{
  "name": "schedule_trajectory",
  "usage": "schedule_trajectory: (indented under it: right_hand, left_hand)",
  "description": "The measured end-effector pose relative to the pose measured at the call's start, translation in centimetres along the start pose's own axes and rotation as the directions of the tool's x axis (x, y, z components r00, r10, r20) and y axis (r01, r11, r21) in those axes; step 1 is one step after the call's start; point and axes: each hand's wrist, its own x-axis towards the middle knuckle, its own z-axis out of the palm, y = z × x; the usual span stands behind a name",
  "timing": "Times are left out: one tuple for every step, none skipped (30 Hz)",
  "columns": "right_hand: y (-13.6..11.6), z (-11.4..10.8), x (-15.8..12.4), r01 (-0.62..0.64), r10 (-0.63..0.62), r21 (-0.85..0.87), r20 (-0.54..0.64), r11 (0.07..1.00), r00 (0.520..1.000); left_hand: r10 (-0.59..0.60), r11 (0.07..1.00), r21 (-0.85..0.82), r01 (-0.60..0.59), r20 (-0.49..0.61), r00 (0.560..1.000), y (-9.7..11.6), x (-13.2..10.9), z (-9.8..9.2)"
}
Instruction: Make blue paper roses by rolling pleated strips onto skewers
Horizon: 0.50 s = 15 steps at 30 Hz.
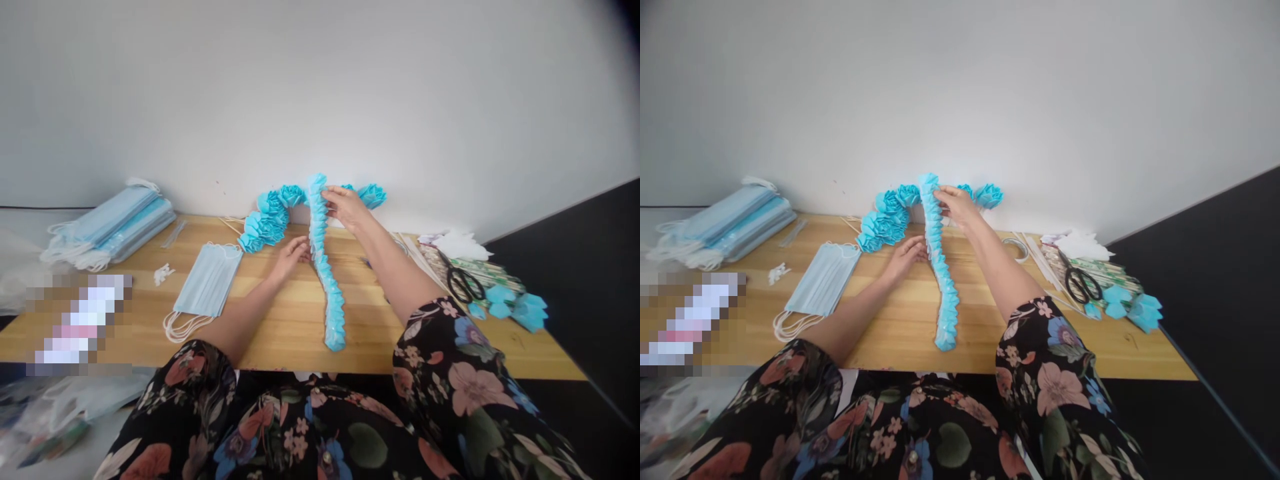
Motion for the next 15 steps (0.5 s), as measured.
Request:
schedule_trajectory:
  right_hand:
    - [0.0,-0.1,-0.1,-0.006,0.006,0.014,0.006,1.000,1.000]
    - [-0.1,-0.3,-0.3,-0.014,0.014,0.026,0.013,1.000,1.000]
    - [-0.2,-0.6,-0.4,-0.023,0.023,0.038,0.017,0.999,1.000]
    - [-0.3,-0.8,-0.6,-0.032,0.031,0.050,0.018,0.998,0.999]
    - [-0.5,-1.1,-0.8,-0.038,0.037,0.061,0.015,0.997,0.999]
    - [-0.7,-1.4,-1.1,-0.040,0.039,0.072,0.010,0.997,0.999]
    - [-0.9,-1.7,-1.4,-0.037,0.036,0.082,0.006,0.996,0.999]
    - [-1.1,-2.0,-1.7,-0.028,0.028,0.091,0.006,0.995,1.000]
    - [-1.4,-2.3,-2.0,-0.018,0.017,0.094,0.011,0.995,1.000]
    - [-1.7,-2.7,-2.4,-0.006,0.004,0.093,0.021,0.996,1.000]
    - [-2.1,-3.0,-2.9,0.008,-0.011,0.086,0.031,0.996,0.999]
    - [-2.5,-3.3,-3.4,0.023,-0.026,0.075,0.040,0.997,0.999]
    - [-3.1,-3.6,-3.9,0.041,-0.044,0.058,0.043,0.997,0.998]
    - [-3.8,-3.8,-4.6,0.062,-0.063,0.035,0.038,0.997,0.997]
    - [-4.7,-4.0,-5.3,0.084,-0.084,0.007,0.025,0.996,0.996]
  left_hand:
    - [-0.001,1.000,-0.001,0.001,0.000,1.000,0.0,0.0,0.0]
    - [-0.001,1.000,0.000,0.001,0.000,1.000,-0.1,0.0,0.0]
    - [0.000,1.000,0.002,0.000,0.001,1.000,-0.1,0.1,-0.1]
    - [0.001,1.000,0.007,-0.001,0.001,1.000,-0.1,0.1,-0.1]
    - [0.002,1.000,0.014,-0.002,0.002,1.000,-0.1,0.0,-0.1]
    - [0.005,1.000,0.022,-0.005,0.003,1.000,-0.1,0.0,-0.1]
    - [0.008,0.999,0.032,-0.008,0.005,1.000,-0.1,0.0,-0.1]
    - [0.011,0.999,0.042,-0.011,0.005,1.000,-0.2,0.0,-0.1]
    - [0.014,0.999,0.050,-0.014,0.005,1.000,-0.2,0.0,-0.1]
    - [0.019,0.998,0.054,-0.019,0.007,1.000,-0.1,-0.1,-0.1]
    - [0.024,0.998,0.054,-0.024,0.010,1.000,-0.1,-0.1,-0.1]
    - [0.028,0.998,0.051,-0.029,0.016,0.999,-0.1,-0.1,-0.1]
    - [0.032,0.998,0.045,-0.032,0.022,0.999,0.0,-0.2,-0.2]
    - [0.033,0.999,0.039,-0.035,0.029,0.999,0.1,-0.2,-0.2]
    - [0.032,0.999,0.033,-0.033,0.035,0.999,0.1,-0.3,-0.2]
